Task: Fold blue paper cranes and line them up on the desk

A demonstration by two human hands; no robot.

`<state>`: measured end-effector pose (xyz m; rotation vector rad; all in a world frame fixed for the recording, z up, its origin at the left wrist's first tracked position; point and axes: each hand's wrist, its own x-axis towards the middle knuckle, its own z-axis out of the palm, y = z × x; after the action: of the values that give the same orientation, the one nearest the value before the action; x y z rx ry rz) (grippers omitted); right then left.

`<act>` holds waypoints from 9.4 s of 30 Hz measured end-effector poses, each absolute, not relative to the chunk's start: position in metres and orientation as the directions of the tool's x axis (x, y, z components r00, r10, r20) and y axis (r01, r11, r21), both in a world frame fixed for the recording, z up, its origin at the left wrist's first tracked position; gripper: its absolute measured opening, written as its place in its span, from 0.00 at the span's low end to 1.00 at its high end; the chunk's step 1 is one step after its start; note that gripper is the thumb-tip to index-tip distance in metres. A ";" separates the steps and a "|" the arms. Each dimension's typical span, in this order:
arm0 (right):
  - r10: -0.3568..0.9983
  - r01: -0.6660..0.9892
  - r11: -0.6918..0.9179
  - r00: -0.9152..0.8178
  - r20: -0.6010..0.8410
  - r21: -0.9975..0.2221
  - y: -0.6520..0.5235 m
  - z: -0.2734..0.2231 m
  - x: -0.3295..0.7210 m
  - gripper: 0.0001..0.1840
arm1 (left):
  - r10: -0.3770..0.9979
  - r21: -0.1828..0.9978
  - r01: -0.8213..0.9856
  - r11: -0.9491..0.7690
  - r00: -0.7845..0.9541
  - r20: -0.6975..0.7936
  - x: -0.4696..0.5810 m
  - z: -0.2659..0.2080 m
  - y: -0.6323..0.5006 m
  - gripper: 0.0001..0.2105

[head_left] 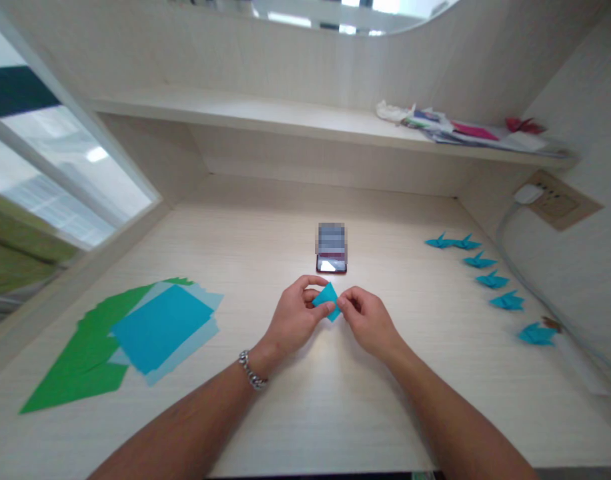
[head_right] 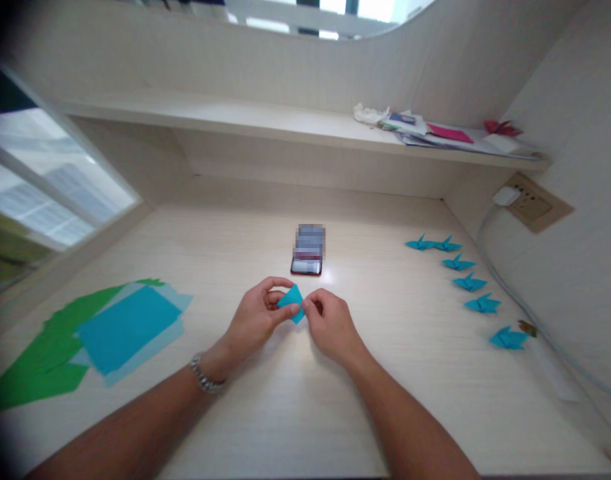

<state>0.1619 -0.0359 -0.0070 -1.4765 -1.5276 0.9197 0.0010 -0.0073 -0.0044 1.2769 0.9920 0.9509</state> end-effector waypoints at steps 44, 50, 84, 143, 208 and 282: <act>1.000 0.415 0.005 -0.014 -0.001 -0.910 -0.038 0.005 0.162 0.05 | 0.966 0.998 0.041 0.041 0.253 -0.050 0.001 -0.007 -0.004 0.07; 1.000 0.349 -0.015 0.018 -0.009 -0.937 -0.038 -0.002 0.170 0.06 | 0.999 0.993 -0.116 0.016 0.037 -0.012 -0.015 -0.012 0.013 0.09; 0.997 0.200 -0.044 0.074 -0.030 -0.979 -0.025 -0.002 0.213 0.12 | 0.901 0.982 0.183 -0.055 0.433 -0.030 -0.019 0.002 0.010 0.06; 0.979 -0.056 -0.203 -0.019 -0.202 -0.978 -0.034 -0.006 0.175 0.11 | 0.889 0.977 -0.004 0.211 0.417 -0.190 -0.006 -0.003 -0.001 0.07; 0.972 -0.013 -0.230 -0.043 -0.229 -0.973 -0.038 -0.003 0.173 0.14 | 0.853 0.972 -0.020 0.233 0.484 -0.194 -0.007 0.001 -0.001 0.06; 0.947 -0.367 -0.305 -0.017 -0.322 -0.879 -0.040 0.007 0.168 0.11 | 0.923 0.991 0.090 -0.104 0.379 0.062 -0.010 0.003 -0.004 0.04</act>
<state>0.1683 -0.0402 0.0075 -1.1656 -0.7222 1.5602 -0.0098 -0.0037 0.0031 1.5077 0.9517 0.9234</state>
